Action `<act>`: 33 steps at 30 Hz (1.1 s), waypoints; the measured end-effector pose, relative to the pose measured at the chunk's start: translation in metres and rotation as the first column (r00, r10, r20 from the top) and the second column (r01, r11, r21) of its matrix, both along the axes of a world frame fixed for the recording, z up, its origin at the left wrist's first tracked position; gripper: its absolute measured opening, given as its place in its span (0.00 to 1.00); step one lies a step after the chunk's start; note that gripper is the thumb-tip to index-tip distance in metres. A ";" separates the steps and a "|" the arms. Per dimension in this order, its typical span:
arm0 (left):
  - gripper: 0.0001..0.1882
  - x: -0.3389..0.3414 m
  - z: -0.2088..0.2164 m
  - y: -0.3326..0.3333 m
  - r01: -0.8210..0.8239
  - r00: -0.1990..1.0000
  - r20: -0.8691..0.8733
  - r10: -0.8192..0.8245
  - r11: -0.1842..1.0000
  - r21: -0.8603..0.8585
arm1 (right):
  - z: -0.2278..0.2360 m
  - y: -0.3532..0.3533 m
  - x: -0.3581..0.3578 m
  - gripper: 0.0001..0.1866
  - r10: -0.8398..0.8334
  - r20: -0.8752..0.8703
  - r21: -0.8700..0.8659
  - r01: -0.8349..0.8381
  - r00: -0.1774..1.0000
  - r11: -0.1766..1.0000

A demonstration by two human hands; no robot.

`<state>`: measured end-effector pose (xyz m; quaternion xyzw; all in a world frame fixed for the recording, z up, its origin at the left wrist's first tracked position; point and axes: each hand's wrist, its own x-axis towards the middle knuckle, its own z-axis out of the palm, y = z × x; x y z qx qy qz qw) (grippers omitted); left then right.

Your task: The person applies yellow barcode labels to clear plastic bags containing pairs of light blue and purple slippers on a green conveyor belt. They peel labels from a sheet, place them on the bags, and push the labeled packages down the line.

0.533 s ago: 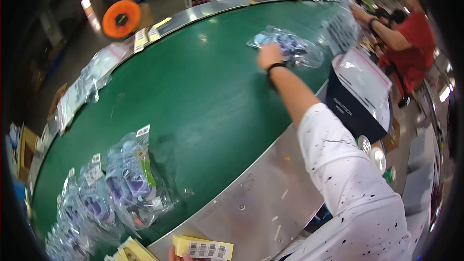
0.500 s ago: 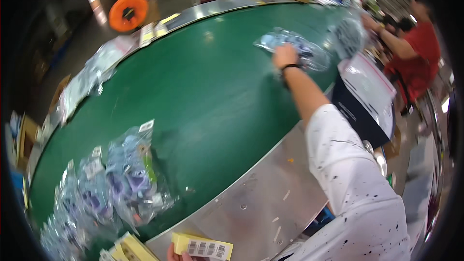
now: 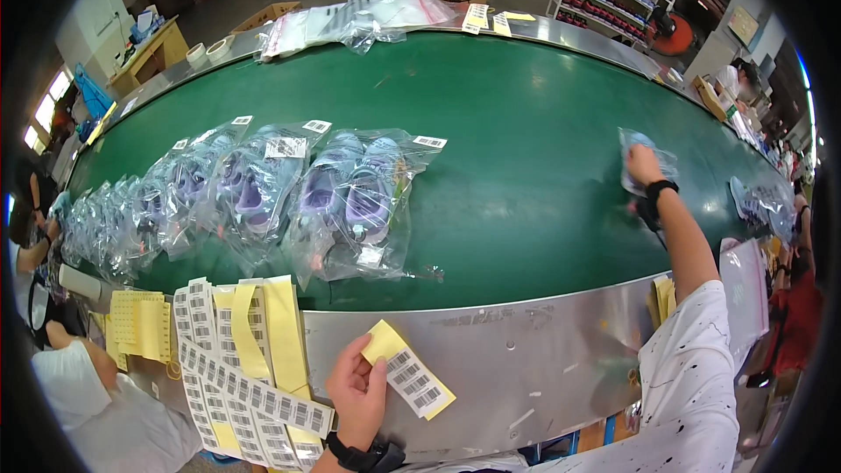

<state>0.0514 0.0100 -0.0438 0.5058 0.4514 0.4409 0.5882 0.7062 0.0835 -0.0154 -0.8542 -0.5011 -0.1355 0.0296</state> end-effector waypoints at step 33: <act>0.16 0.013 0.052 -0.022 0.096 0.995 -0.005 -0.096 0.995 0.017 | 0.049 -0.092 -0.448 0.05 0.849 -0.508 0.632 -0.606 0.148 0.483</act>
